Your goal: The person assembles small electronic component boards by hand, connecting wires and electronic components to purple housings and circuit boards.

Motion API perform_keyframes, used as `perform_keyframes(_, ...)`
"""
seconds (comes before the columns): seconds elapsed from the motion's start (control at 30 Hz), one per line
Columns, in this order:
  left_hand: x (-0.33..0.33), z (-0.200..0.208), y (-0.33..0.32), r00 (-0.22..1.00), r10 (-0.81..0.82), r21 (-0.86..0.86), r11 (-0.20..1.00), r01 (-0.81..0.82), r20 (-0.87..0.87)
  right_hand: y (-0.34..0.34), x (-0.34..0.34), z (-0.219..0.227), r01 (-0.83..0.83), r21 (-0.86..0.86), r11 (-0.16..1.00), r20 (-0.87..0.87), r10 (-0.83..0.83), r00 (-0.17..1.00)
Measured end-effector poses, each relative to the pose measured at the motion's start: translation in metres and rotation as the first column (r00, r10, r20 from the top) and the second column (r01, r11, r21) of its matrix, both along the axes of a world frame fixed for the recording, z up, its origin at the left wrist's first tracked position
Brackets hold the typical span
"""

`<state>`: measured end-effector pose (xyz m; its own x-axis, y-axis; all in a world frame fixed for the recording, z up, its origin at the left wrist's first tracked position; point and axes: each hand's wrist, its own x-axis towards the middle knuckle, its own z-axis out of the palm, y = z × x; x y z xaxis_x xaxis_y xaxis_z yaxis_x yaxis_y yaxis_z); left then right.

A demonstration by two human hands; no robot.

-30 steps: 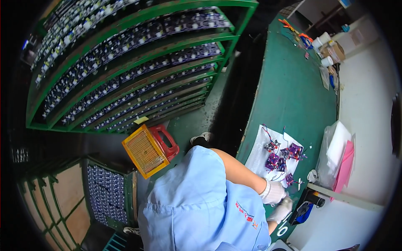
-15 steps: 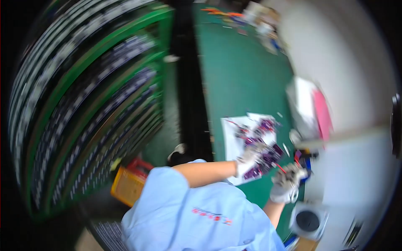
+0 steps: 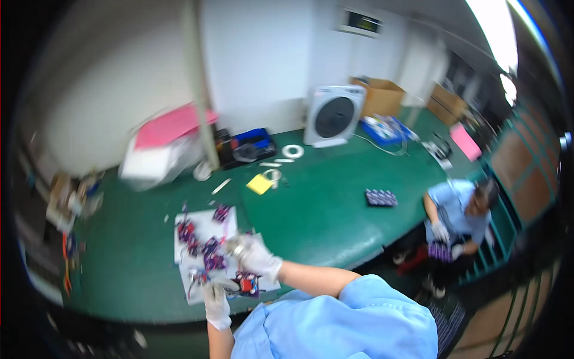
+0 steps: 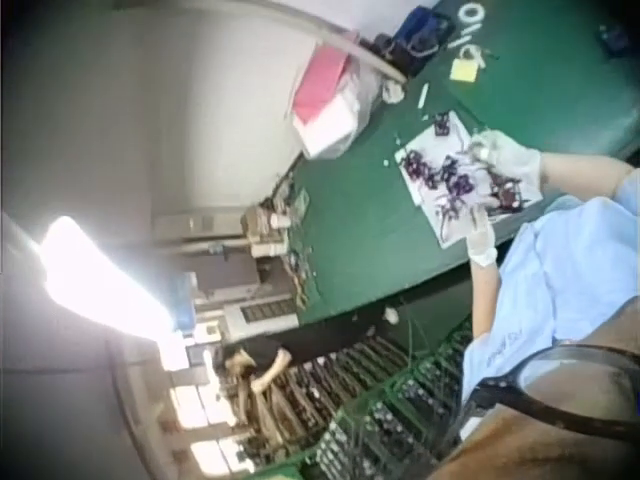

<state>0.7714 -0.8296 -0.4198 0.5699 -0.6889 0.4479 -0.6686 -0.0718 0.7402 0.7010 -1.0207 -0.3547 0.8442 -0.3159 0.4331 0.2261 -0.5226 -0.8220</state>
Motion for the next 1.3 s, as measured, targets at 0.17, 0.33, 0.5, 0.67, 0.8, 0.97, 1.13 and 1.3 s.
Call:
perform_keyframes(0.17, -0.013, 0.044, -0.066, 0.995, -0.096, -0.184, 0.978, 0.095, 0.003, 0.002, -0.015, 0.005, -0.144, -0.004, 0.99, 0.2, 0.142, 0.969)
perform_keyframes(0.33, 0.009, 0.019, -0.096, 0.971, -0.201, -0.037, 0.98, 0.197, -0.127, -0.011, -0.033, 0.048, -0.056, -0.503, 0.863, 0.128, 0.139, 0.982)
perform_keyframes(0.5, 0.046, -0.008, -0.1, 0.919, -0.064, 0.299, 0.935, 0.192, -0.389, -0.056, -0.039, 0.059, 0.11, -0.336, 0.935, 0.05, -0.099, 0.994)
perform_keyframes(0.67, 0.021, 0.068, -0.159, -0.023, -0.296, -0.297, 0.952, 0.079, -0.955, -0.068, -0.043, 0.009, 0.083, -0.237, 0.968, 0.097, -0.062, 0.993)
perform_keyframes(0.8, 0.025, 0.041, -0.175, -0.154, -0.348, -0.348, 0.937, -0.026, -0.925, -0.08, -0.027, 0.032, 0.011, 0.0, 1.0, -0.05, -0.011, 0.999)
perform_keyframes(0.97, 0.026, 0.011, -0.148, 0.386, 0.098, 0.025, 0.982, -0.189, -0.917, -0.082, -0.014, 0.017, -0.101, 0.111, 0.989, -0.21, 0.122, 0.97)
perform_keyframes(1.13, 0.035, 0.022, -0.135, 0.211, 0.105, 0.052, 0.969, -0.242, -0.972, -0.078, 0.003, -0.01, -0.186, 0.074, 0.98, -0.133, 0.195, 0.972)
perform_keyframes(1.3, 0.032, 0.058, -0.131, 0.416, -0.035, -0.063, 0.996, -0.055, -0.909, -0.064, 0.01, 0.005, -0.303, 0.304, 0.903, -0.082, 0.342, 0.936)
